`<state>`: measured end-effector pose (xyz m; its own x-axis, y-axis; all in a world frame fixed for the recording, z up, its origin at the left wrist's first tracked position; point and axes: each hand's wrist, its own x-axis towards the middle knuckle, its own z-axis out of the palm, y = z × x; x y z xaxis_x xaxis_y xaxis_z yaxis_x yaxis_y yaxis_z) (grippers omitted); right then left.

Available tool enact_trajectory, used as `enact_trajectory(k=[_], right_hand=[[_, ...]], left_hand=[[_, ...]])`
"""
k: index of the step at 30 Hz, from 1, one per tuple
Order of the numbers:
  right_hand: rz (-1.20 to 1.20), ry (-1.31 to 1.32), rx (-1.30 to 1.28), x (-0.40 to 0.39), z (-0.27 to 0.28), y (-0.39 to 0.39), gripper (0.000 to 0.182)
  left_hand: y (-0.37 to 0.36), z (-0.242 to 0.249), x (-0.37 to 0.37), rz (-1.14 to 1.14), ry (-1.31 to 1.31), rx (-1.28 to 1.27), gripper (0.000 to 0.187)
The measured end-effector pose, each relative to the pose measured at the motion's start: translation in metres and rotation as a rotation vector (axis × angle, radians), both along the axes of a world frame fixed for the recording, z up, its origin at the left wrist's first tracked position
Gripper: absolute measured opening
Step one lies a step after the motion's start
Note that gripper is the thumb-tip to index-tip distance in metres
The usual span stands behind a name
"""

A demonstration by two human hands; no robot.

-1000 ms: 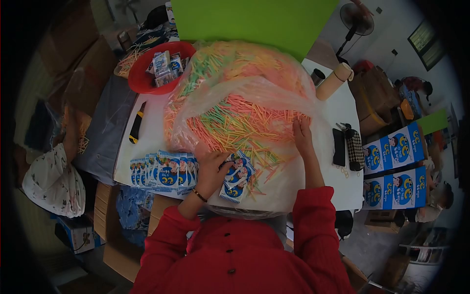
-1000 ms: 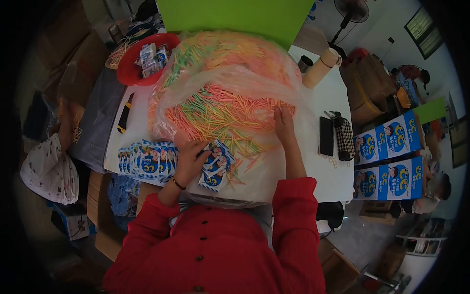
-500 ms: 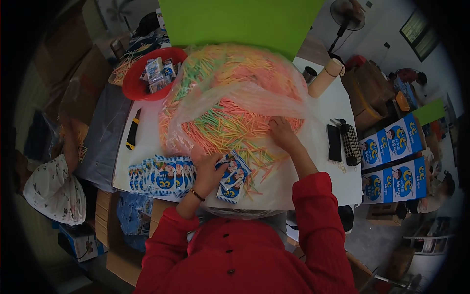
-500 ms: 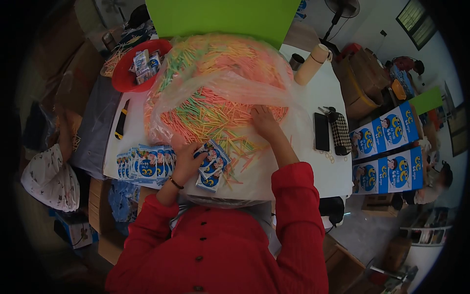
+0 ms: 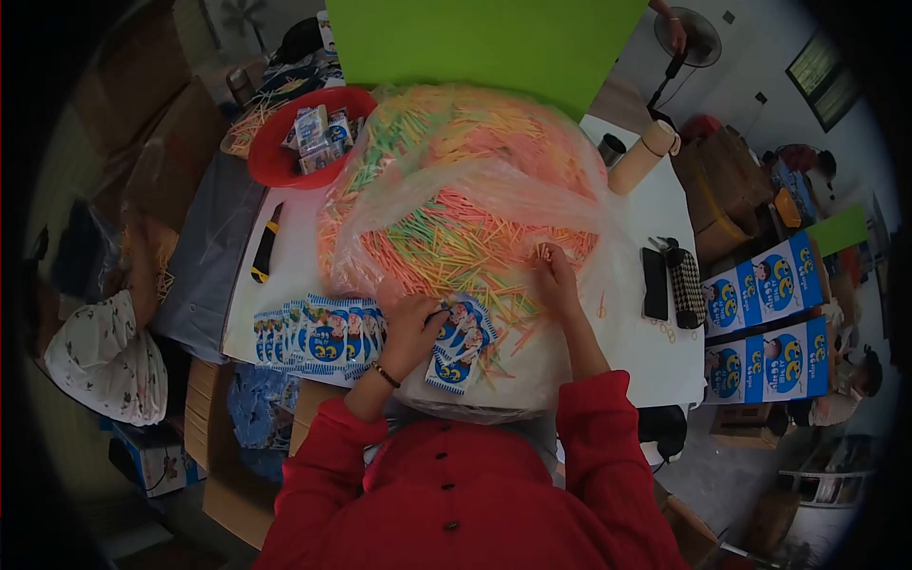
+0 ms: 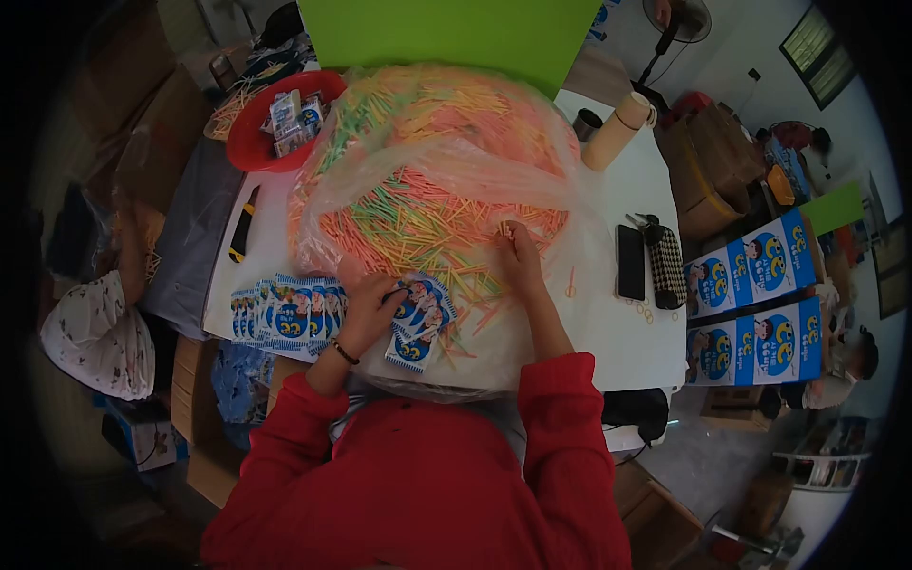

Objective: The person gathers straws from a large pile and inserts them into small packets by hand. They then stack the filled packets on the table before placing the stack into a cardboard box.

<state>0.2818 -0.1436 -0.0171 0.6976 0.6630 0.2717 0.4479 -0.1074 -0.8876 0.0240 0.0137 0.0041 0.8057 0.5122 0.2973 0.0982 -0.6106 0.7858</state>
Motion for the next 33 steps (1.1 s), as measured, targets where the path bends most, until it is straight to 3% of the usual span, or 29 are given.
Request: enact_trajectory(k=[3, 7, 9, 10, 12, 17, 19, 20, 21, 22, 24, 28, 32, 33], right_hand=[[-0.118, 0.207, 0.036, 0.020, -0.001, 0.000, 0.013], [-0.080, 0.226, 0.054, 0.033, 0.024, 0.004, 0.013], [0.038, -0.511, -0.153, 0.026, 0.030, 0.017, 0.012], [0.034, -0.512, -0.153, 0.021, 0.035, 0.022, 0.012], [0.291, -0.564, -0.519, 0.012, 0.038, 0.032, 0.014], [0.208, -0.925, -0.428, 0.009, 0.013, 0.037, 0.015], [0.174, -0.999, -0.335, 0.006, 0.014, 0.033, 0.015], [0.090, -0.576, -0.299, 0.004, 0.014, 0.028, 0.012], [0.010, -0.153, -0.260, 0.000, 0.018, 0.025, 0.010], [0.017, -0.153, -0.265, -0.005, 0.019, 0.025, 0.010], [-0.005, 0.325, 0.211, -0.016, 0.014, 0.025, 0.014], [0.020, 0.313, 0.070, -0.006, -0.002, 0.019, 0.020], [-0.068, 0.506, 0.334, -0.001, 0.009, 0.022, 0.023], [-0.162, 0.603, 0.449, -0.002, 0.012, 0.024, 0.025]], left_hand=[[-0.002, 0.006, 0.003, 0.013, -0.009, 0.107, 0.021], [0.002, 0.008, 0.001, 0.064, -0.095, 0.085, 0.025], [0.003, 0.005, 0.003, 0.064, -0.112, 0.057, 0.023], [0.003, 0.006, 0.004, 0.064, -0.130, 0.029, 0.022], [0.000, 0.008, 0.007, 0.050, -0.120, 0.019, 0.022], [0.001, 0.005, 0.005, 0.042, -0.156, 0.027, 0.019], [0.006, -0.002, 0.002, 0.026, -0.227, -0.303, 0.015], [0.008, -0.005, 0.002, 0.031, -0.232, -0.303, 0.015], [0.008, -0.009, 0.002, 0.018, -0.227, -0.542, 0.013], [0.008, -0.013, 0.002, 0.005, -0.217, -0.782, 0.012], [0.010, -0.024, 0.003, -0.004, -0.168, -0.681, 0.012], [0.010, -0.013, 0.003, -0.008, 0.027, -0.316, 0.013], [0.002, -0.004, 0.007, 0.045, -0.192, -0.288, 0.017], [0.003, -0.005, 0.006, 0.031, -0.211, -0.509, 0.018]])
